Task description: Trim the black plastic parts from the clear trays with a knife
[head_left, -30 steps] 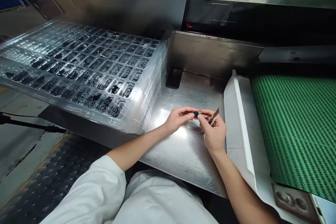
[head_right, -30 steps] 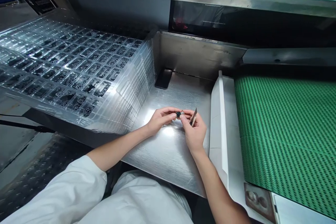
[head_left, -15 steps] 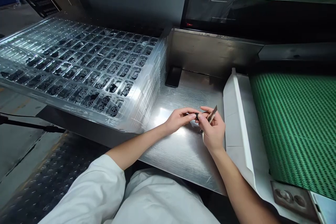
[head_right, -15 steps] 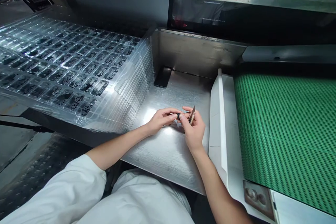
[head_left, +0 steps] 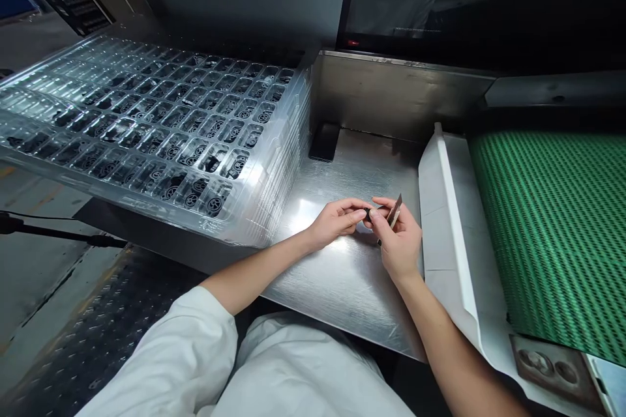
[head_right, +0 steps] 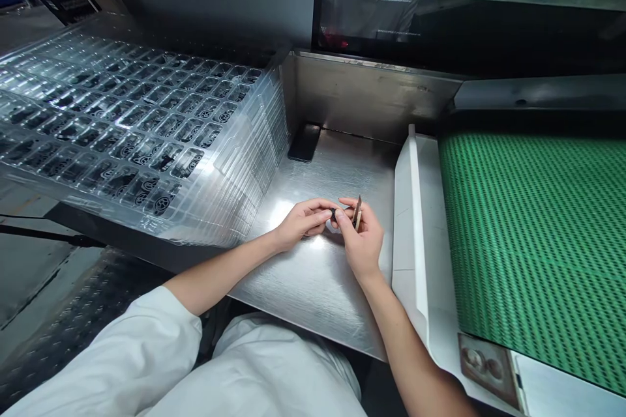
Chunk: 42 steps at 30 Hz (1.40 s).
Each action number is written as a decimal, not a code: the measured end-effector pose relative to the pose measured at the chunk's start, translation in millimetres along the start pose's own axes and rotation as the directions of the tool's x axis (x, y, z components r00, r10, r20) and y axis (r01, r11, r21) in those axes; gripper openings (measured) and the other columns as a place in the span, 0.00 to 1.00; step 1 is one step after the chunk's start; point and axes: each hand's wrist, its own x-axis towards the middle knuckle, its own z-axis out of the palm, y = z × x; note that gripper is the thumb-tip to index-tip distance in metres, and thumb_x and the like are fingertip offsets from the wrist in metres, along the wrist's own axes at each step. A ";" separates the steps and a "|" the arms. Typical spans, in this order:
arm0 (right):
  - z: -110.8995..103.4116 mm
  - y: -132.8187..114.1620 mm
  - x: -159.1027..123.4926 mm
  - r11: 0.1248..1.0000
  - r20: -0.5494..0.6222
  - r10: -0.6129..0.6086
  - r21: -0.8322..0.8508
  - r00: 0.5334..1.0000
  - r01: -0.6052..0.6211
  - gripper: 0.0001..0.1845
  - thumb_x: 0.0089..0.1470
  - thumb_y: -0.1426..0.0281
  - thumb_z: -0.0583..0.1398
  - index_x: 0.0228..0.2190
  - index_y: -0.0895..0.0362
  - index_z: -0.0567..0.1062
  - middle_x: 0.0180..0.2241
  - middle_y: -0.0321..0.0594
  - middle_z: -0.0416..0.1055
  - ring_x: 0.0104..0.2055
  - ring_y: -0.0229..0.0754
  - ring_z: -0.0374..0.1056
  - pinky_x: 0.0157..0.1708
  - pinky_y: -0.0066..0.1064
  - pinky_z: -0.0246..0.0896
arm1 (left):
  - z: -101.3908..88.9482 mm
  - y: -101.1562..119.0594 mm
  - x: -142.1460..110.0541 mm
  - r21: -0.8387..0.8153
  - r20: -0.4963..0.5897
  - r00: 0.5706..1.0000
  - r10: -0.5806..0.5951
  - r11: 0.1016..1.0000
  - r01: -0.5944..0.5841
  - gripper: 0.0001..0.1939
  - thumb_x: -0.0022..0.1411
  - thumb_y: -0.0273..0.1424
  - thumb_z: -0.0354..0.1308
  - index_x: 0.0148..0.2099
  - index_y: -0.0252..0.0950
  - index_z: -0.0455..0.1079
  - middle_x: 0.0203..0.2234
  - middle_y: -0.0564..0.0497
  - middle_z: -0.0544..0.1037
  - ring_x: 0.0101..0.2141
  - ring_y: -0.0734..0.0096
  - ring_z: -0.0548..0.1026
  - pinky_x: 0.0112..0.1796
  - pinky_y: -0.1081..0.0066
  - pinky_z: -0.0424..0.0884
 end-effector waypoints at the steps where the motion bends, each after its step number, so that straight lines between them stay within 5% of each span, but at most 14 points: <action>1: 0.0 0.3 0.1 1.000 -0.002 -0.002 -0.010 1.000 0.002 0.18 0.61 0.56 0.69 0.46 0.53 0.78 0.32 0.36 0.74 0.32 0.46 0.75 0.32 0.33 0.70 | 0.4 0.6 -0.4 -0.007 0.001 1.000 -0.001 1.000 0.001 0.28 0.59 0.46 0.70 0.50 0.28 0.74 0.30 0.51 0.74 0.18 0.87 0.55 0.21 0.75 0.46; 11: 0.6 1.8 -0.8 0.996 0.014 -0.060 -0.057 0.998 0.061 0.13 0.65 0.57 0.66 0.45 0.52 0.79 0.37 0.38 0.75 0.32 0.44 0.72 0.35 0.35 0.71 | 1.6 3.4 -1.0 0.007 -0.027 1.000 -0.015 1.000 0.015 0.29 0.57 0.47 0.72 0.49 0.29 0.74 0.29 0.53 0.73 0.18 0.87 0.55 0.22 0.74 0.47; 21: 1.6 -0.1 0.7 0.988 0.040 -0.121 -0.093 0.992 0.125 0.10 0.66 0.62 0.65 0.46 0.53 0.78 0.33 0.36 0.75 0.32 0.44 0.72 0.35 0.33 0.67 | 0.2 5.4 0.5 0.004 -0.001 1.000 -0.015 1.000 0.015 0.29 0.57 0.46 0.71 0.50 0.30 0.71 0.29 0.52 0.75 0.17 0.87 0.54 0.21 0.74 0.45; 34: -1.7 5.6 1.1 0.980 0.017 -0.114 -0.161 0.993 0.115 0.16 0.66 0.57 0.64 0.48 0.54 0.77 0.37 0.39 0.75 0.33 0.45 0.70 0.34 0.36 0.65 | 0.4 8.1 0.2 -0.019 -0.026 1.000 -0.012 1.000 0.011 0.28 0.56 0.44 0.72 0.51 0.30 0.74 0.30 0.51 0.75 0.18 0.87 0.54 0.21 0.74 0.45; 38: -7.5 7.2 1.3 0.934 0.035 -0.224 -0.276 0.974 0.225 0.19 0.74 0.54 0.54 0.50 0.54 0.77 0.35 0.39 0.72 0.30 0.45 0.66 0.30 0.35 0.60 | -1.6 7.8 -0.2 -0.039 -0.059 0.998 0.023 0.999 -0.025 0.27 0.58 0.44 0.71 0.52 0.31 0.74 0.30 0.51 0.76 0.18 0.87 0.54 0.21 0.74 0.44; 42: -6.6 0.2 1.8 0.840 0.146 -0.364 -0.376 0.920 0.392 0.16 0.76 0.62 0.52 0.44 0.54 0.77 0.33 0.38 0.71 0.33 0.45 0.67 0.34 0.36 0.58 | -2.3 9.7 -1.4 -0.056 -0.076 0.996 0.045 0.997 -0.049 0.26 0.60 0.44 0.70 0.53 0.31 0.75 0.30 0.51 0.75 0.19 0.87 0.55 0.22 0.75 0.45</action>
